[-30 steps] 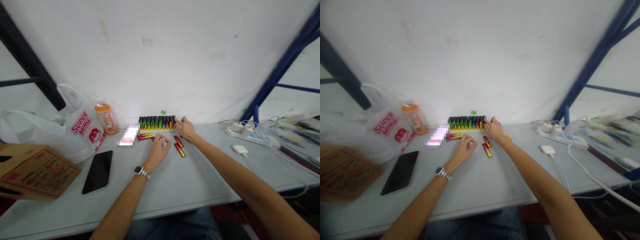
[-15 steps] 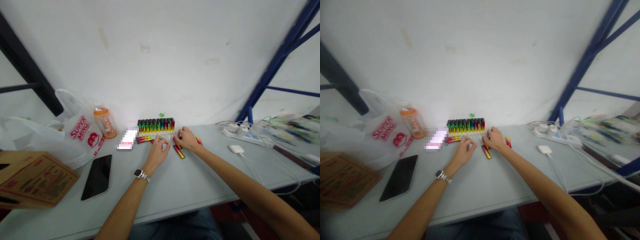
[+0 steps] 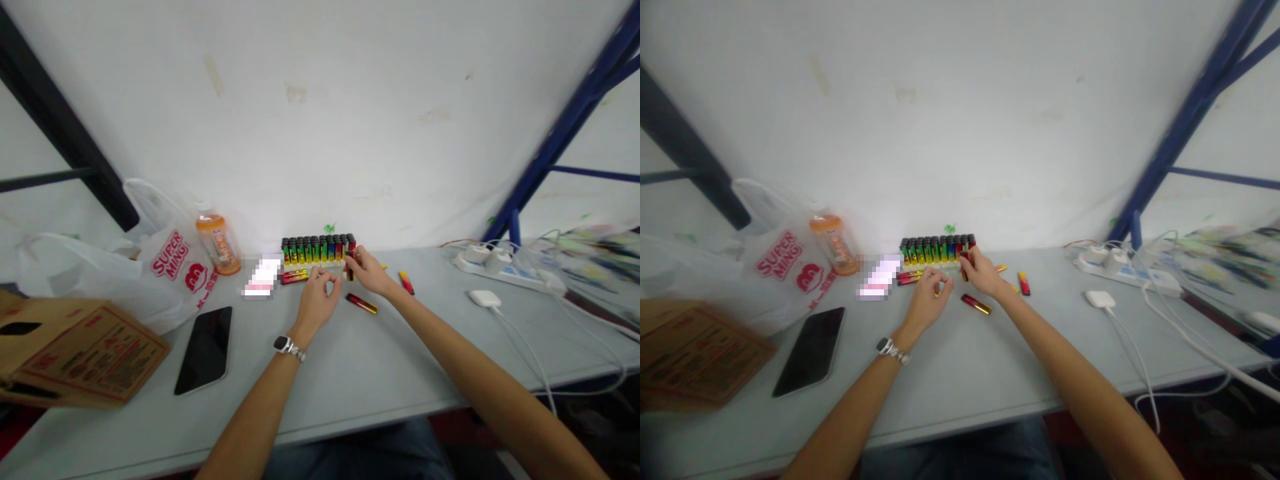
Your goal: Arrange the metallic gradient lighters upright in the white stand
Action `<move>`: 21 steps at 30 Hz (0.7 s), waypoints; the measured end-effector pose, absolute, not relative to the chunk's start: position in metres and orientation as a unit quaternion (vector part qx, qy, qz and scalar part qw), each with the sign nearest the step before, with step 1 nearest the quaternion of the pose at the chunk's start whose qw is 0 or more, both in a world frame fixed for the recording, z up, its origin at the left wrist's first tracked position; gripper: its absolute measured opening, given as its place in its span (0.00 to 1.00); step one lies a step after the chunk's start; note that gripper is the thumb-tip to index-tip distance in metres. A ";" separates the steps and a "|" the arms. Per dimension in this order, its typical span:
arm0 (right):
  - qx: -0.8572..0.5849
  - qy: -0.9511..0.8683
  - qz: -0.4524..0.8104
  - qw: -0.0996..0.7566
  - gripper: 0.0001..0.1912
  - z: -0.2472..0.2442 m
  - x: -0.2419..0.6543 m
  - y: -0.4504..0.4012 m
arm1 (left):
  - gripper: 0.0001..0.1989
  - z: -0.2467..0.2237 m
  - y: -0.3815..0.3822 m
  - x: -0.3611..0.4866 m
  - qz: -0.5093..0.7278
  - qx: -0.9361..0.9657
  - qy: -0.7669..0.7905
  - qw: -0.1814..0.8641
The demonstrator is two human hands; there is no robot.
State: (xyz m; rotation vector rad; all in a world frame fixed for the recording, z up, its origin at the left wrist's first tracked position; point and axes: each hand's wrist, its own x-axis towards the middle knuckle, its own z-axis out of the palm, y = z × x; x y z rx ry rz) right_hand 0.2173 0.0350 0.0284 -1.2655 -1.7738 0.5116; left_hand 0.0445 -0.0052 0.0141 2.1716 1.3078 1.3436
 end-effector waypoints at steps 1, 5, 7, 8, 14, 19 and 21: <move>-0.468 -0.687 0.256 0.493 0.15 0.026 0.213 0.031 | 0.10 0.015 -0.005 0.044 0.472 0.744 0.455 0.129; -0.381 -0.562 0.400 0.616 0.20 0.018 0.195 0.017 | 0.13 0.018 -0.004 0.042 0.487 0.726 0.466 0.132; -0.396 -0.520 0.426 0.626 0.22 0.014 0.190 0.012 | 0.13 0.017 -0.003 0.043 0.486 0.725 0.465 0.148; -0.406 -0.507 0.433 0.625 0.22 0.012 0.189 0.010 | 0.13 0.016 -0.003 0.043 0.485 0.727 0.461 0.154; -0.470 -0.550 0.336 0.603 0.24 0.006 0.192 0.002 | 0.12 0.014 -0.004 0.048 0.478 0.747 0.434 0.158; -0.502 -0.555 0.268 0.607 0.21 0.003 0.193 -0.001 | 0.12 0.013 -0.005 0.050 0.471 0.750 0.432 0.171; -0.506 -0.556 0.259 0.606 0.18 0.002 0.193 -0.001 | 0.11 0.013 -0.005 0.050 0.471 0.750 0.431 0.175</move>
